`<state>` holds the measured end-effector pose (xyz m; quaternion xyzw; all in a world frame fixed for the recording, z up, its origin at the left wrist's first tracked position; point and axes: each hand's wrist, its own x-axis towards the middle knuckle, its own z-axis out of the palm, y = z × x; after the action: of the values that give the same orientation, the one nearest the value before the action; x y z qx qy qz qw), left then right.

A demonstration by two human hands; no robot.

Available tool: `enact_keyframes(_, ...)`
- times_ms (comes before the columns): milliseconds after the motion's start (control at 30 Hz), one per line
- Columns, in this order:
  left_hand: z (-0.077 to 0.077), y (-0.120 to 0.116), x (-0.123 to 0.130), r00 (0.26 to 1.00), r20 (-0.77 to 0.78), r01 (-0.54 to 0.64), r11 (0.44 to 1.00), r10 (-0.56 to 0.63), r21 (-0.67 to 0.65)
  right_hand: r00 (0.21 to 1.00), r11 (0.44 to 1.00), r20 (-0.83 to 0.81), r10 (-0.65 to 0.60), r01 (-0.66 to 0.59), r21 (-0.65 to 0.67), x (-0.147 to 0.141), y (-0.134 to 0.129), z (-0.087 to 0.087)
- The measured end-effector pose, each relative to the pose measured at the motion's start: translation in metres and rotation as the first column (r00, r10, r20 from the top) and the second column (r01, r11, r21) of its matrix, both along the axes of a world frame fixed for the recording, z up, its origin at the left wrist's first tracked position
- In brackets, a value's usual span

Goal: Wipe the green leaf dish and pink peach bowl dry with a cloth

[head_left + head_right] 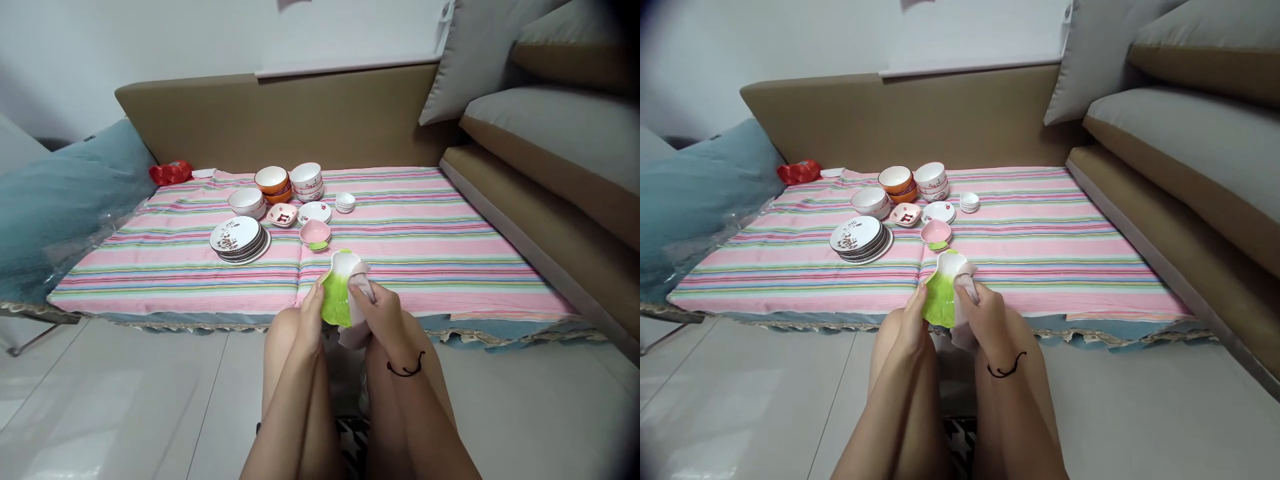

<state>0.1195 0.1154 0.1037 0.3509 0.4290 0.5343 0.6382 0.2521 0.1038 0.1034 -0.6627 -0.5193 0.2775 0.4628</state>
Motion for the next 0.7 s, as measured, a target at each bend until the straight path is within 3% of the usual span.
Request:
enact_keyframes(100,-0.004,-0.005,0.003,1.000,0.018,-0.010,0.999,0.011,-0.037,0.999,0.999,0.048,0.001,-0.003,0.041,0.000,-0.003,0.002)
enact_keyframes(233,-0.002,-0.008,0.006,0.996,-0.046,-0.074,0.996,0.077,0.059,0.993,0.992,0.078,0.087,-0.093,0.082,-0.002,-0.008,0.006)
enact_keyframes(333,0.000,-0.009,0.007,0.996,-0.061,-0.062,0.995,0.067,0.082,0.996,0.991,0.036,0.083,-0.087,0.104,-0.004,-0.014,0.008)
enact_keyframes(533,-0.005,-0.005,0.004,0.992,0.018,-0.124,0.992,0.125,-0.019,0.993,0.965,-0.052,0.102,-0.086,0.248,0.003,-0.026,0.005)
enact_keyframes(700,-0.010,-0.001,0.001,0.978,0.008,-0.209,0.974,0.210,-0.092,0.978,0.931,-0.005,0.211,-0.199,0.307,0.008,-0.030,-0.003)
